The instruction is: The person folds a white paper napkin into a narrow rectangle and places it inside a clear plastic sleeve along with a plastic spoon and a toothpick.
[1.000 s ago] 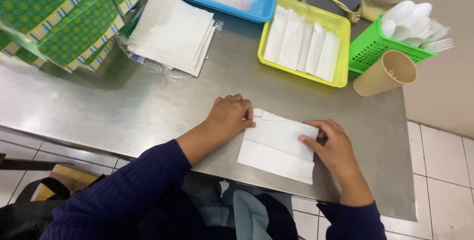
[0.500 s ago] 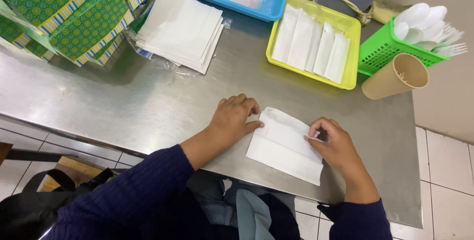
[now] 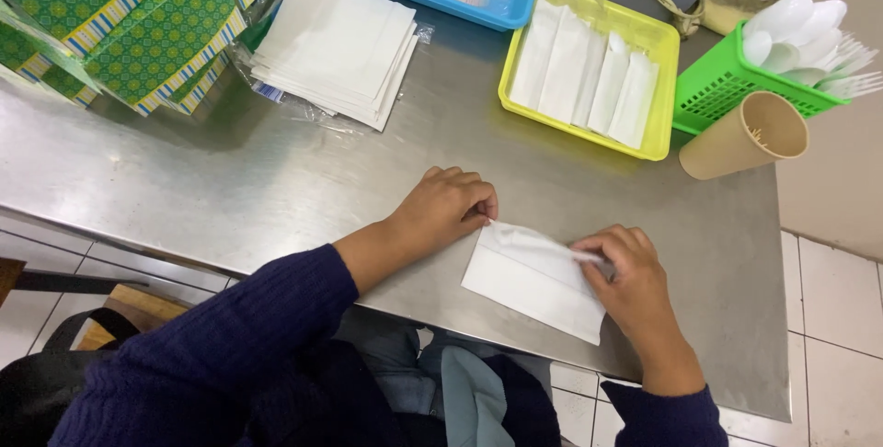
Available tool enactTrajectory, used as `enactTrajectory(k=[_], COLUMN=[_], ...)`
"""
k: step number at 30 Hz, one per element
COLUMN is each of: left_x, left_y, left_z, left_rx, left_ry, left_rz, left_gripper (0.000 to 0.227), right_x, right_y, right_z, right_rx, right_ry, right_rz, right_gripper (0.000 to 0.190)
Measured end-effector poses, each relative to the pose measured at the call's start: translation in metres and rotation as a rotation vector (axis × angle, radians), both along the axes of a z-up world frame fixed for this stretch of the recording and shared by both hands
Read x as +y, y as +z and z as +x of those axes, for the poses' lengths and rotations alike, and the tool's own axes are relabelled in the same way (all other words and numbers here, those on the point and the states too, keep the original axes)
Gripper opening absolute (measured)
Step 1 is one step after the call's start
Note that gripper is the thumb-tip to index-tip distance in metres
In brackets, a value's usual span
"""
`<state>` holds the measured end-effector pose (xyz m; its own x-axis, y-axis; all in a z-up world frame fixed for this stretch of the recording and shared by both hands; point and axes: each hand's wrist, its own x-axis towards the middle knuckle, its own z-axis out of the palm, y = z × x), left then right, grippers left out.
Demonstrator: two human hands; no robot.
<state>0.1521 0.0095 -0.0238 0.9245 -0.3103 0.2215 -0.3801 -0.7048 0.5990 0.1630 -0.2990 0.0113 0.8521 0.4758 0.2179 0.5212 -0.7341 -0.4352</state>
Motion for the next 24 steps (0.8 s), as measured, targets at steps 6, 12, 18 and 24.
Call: enactTrajectory(k=[6, 12, 18, 24], left_x=[0.009, 0.02, 0.01, 0.0], left_y=[0.003, -0.004, 0.009, 0.007], left_z=[-0.002, 0.005, -0.006, -0.004], left_rx=[-0.282, -0.56, -0.477, -0.618], left_ry=[-0.142, -0.251, -0.211, -0.262], left_rz=[0.119, 0.227, 0.291, 0.253], left_gripper=[0.013, 0.012, 0.049, 0.008], right_x=[-0.017, -0.024, -0.018, -0.019], right_y=[-0.016, -0.012, -0.003, -0.004], right_z=[-0.009, -0.017, -0.021, -0.021], right_rx=[-0.365, -0.473, -0.438, -0.391], right_ry=[0.103, 0.212, 0.233, 0.254], right_rz=[-0.206, -0.325, -0.225, -0.199], right_gripper=[0.032, 0.043, 0.037, 0.029])
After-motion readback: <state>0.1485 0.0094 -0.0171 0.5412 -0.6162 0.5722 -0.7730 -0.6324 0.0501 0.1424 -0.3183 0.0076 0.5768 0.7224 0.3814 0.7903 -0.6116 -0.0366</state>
